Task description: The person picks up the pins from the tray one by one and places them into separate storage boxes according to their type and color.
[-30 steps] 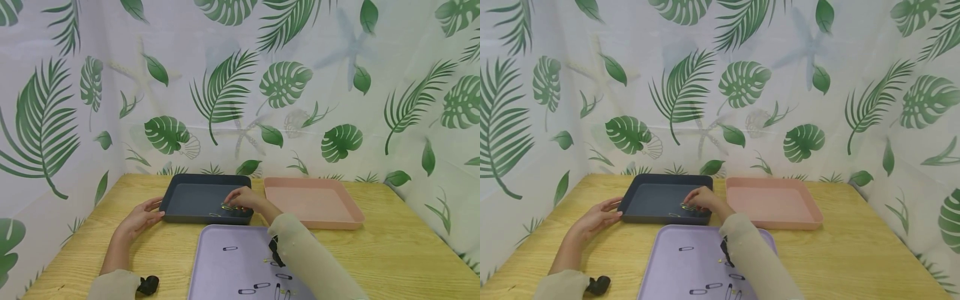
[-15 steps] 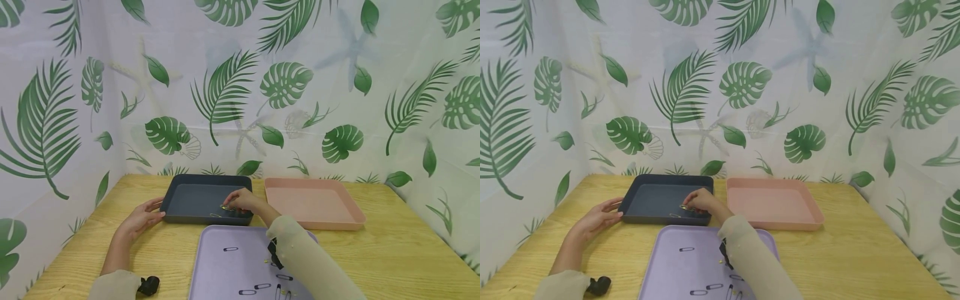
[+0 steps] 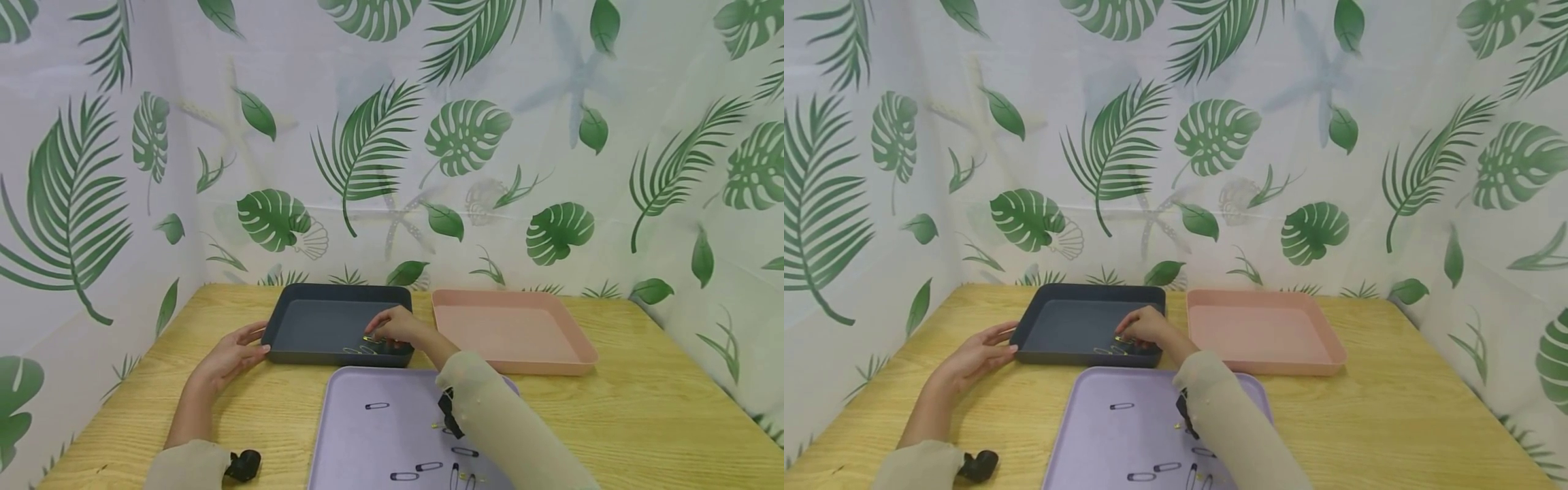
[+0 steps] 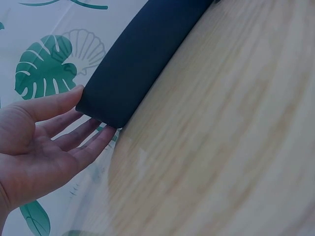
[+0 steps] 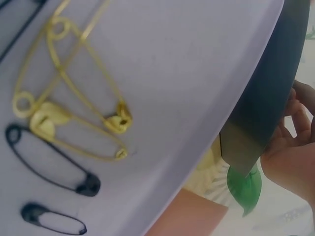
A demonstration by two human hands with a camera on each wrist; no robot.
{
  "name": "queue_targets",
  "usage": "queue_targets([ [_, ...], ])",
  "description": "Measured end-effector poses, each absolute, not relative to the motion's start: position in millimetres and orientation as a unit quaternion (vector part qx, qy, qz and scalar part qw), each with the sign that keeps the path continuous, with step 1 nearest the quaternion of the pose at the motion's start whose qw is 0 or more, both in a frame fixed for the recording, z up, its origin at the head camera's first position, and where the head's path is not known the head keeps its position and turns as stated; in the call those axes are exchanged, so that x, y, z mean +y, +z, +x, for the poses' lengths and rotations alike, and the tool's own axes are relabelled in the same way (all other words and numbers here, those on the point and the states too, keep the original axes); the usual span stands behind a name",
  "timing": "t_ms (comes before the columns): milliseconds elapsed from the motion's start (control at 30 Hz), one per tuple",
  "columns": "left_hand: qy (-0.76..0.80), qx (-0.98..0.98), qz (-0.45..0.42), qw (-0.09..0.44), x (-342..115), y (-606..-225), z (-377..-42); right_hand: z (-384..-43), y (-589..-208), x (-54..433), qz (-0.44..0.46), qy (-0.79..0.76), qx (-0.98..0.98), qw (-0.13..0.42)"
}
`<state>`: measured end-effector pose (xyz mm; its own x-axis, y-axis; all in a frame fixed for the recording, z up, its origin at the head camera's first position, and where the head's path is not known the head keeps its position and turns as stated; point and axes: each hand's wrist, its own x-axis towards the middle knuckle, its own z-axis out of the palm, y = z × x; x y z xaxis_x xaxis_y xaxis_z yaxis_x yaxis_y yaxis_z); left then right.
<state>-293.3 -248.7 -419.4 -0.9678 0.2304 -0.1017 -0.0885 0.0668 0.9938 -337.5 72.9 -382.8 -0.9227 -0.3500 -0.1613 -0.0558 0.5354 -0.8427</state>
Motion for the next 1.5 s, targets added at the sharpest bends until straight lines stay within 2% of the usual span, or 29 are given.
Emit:
queue_targets([
  [333,0.681,0.721,0.049,0.117,-247.7,-420.4,-293.4,-326.9,-368.3,87.9,-0.144,-0.448,0.868,0.159],
  [500,0.678,0.724,0.053,0.117,-248.8,-420.1,-294.0,-315.6,-357.9,99.8,-0.163,-0.442,0.863,0.182],
  [933,0.676,0.725,0.059,0.116,-249.5,-419.8,-294.1,-263.0,-353.5,144.1,-0.221,-0.406,0.866,0.19],
  [1500,0.685,0.717,0.056,0.115,-247.2,-418.3,-292.6,-203.0,-368.9,193.1,-0.222,-0.435,0.838,0.245],
])
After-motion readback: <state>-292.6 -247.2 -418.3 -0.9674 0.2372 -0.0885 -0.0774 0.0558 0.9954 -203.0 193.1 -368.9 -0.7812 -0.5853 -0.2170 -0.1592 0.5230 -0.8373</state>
